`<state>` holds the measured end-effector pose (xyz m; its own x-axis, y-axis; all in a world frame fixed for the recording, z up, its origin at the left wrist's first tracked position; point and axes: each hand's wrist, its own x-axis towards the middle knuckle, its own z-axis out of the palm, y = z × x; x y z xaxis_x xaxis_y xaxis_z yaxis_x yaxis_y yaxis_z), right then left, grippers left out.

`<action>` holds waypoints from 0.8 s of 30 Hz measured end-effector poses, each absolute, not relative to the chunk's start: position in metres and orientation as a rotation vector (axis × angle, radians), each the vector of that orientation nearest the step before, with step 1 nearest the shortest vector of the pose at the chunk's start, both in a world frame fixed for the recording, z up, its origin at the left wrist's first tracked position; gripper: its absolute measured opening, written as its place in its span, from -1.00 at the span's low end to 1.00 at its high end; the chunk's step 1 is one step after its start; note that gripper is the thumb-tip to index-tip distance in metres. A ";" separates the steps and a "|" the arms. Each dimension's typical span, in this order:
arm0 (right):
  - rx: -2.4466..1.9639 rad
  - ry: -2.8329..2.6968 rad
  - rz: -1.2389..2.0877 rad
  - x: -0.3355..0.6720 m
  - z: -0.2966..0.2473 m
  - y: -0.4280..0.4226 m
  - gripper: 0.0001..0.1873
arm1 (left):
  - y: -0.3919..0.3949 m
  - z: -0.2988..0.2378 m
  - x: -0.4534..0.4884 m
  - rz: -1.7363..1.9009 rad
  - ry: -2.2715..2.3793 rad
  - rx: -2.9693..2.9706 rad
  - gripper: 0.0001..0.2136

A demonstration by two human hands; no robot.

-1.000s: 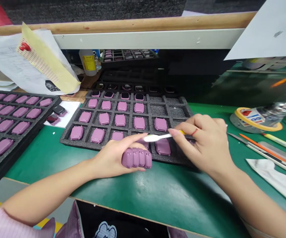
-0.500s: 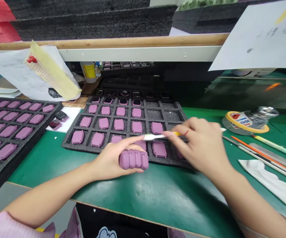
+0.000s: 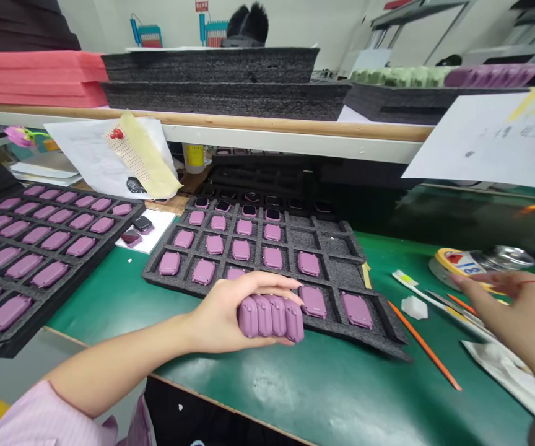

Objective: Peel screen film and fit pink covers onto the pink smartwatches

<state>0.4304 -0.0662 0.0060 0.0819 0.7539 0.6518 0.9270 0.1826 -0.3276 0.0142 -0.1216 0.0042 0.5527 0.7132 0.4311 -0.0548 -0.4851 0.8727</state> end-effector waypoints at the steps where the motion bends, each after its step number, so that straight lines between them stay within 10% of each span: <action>1: -1.683 -1.634 -0.184 0.406 0.010 -0.073 -0.56 | -0.122 0.004 0.014 1.036 0.538 1.853 -0.41; 7: -1.058 -1.932 0.855 0.245 0.036 -0.121 -0.53 | -0.122 0.004 0.014 1.068 0.544 1.873 -0.46; 24: -0.969 -1.995 0.999 0.188 0.045 -0.123 -0.66 | -0.123 0.008 0.016 0.950 0.881 1.984 -0.58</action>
